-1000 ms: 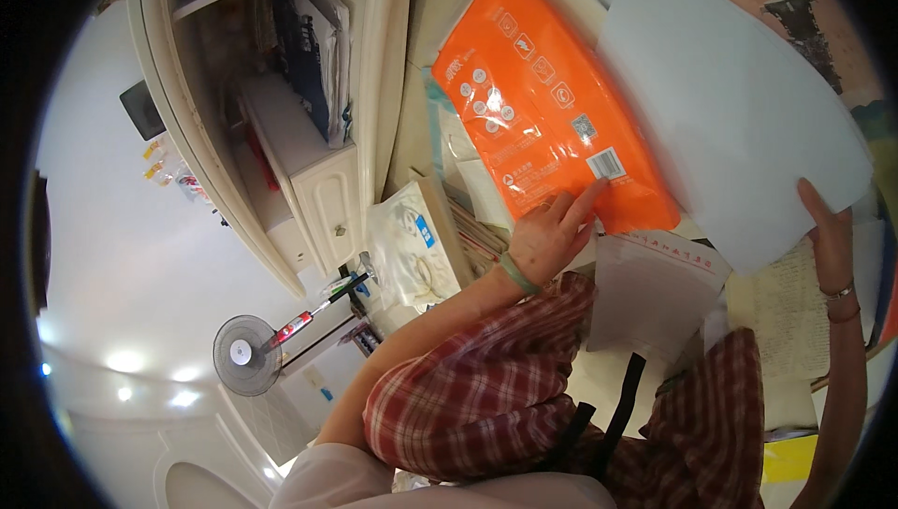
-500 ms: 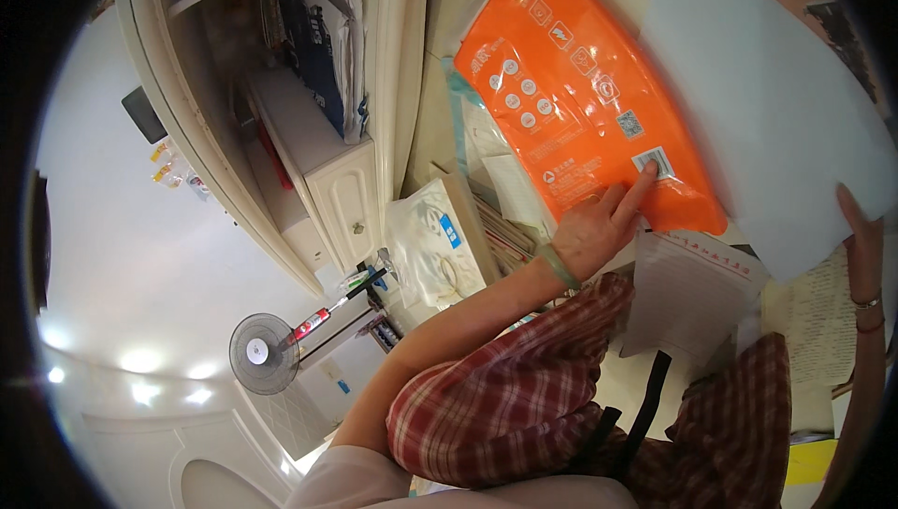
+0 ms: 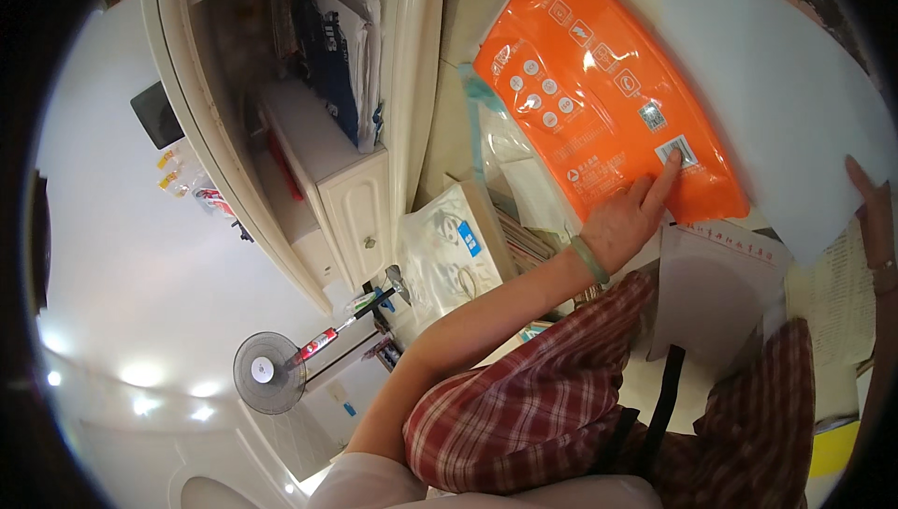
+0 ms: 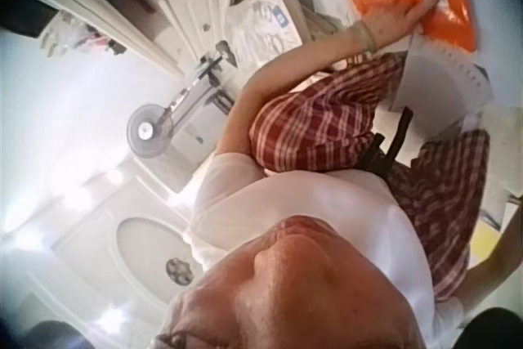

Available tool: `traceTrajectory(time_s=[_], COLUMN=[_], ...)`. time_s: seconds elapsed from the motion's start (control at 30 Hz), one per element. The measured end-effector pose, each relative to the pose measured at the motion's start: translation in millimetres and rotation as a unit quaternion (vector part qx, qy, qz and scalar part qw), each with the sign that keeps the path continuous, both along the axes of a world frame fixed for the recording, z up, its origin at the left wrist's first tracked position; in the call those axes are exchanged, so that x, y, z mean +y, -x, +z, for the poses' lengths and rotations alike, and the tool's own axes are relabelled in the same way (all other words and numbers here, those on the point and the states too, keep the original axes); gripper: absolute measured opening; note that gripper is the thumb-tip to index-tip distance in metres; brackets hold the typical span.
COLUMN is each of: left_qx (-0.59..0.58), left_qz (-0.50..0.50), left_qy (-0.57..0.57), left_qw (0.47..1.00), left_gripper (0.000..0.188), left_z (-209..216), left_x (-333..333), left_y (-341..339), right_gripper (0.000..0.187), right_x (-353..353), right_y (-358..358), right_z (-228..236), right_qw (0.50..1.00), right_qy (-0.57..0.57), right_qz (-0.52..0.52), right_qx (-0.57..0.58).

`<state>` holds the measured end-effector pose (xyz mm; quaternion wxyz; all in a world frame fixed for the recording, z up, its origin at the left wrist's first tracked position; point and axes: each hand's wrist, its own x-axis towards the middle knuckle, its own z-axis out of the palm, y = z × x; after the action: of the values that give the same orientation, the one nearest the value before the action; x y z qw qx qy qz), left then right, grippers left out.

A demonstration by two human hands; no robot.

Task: The person sits on the floor and sorts through a pile of papers and stationery. They pick up a white sheet of paper, place it into an orange plastic sleeve, and then handle a beige folder, flipping through its contents.

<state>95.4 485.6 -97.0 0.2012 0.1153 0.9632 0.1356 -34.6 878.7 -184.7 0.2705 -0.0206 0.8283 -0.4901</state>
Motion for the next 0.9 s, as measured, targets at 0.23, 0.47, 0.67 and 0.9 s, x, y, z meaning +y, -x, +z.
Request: traceTrajectory(time_s=[0.23,0.47,0.67,0.9], left_qx=[-0.031,-0.062,-0.036,0.032], left_qz=[0.009,0.021,-0.001,0.019], left_qy=[-0.006,-0.024,-0.012,-0.005], left_qw=[0.999,0.998,0.999,0.999], left_gripper=[0.083,0.084,0.079,0.077], left_z=[1,24,30,34], left_x=[-5,-2,0,3], left_y=[-2,3,0,-1], right_gripper=[0.052,0.059,0.060,0.060], right_x=[-39,-40,-35,-49], right_y=[-7,-1,-6,-3], right_z=[15,18,19,27], right_qw=[0.922,0.902,0.917,0.911], right_qy=[0.201,0.261,0.240,0.237], right_qz=[-0.277,-0.257,-0.250,-0.271], right_qx=[-0.181,-0.228,-0.196,-0.202])
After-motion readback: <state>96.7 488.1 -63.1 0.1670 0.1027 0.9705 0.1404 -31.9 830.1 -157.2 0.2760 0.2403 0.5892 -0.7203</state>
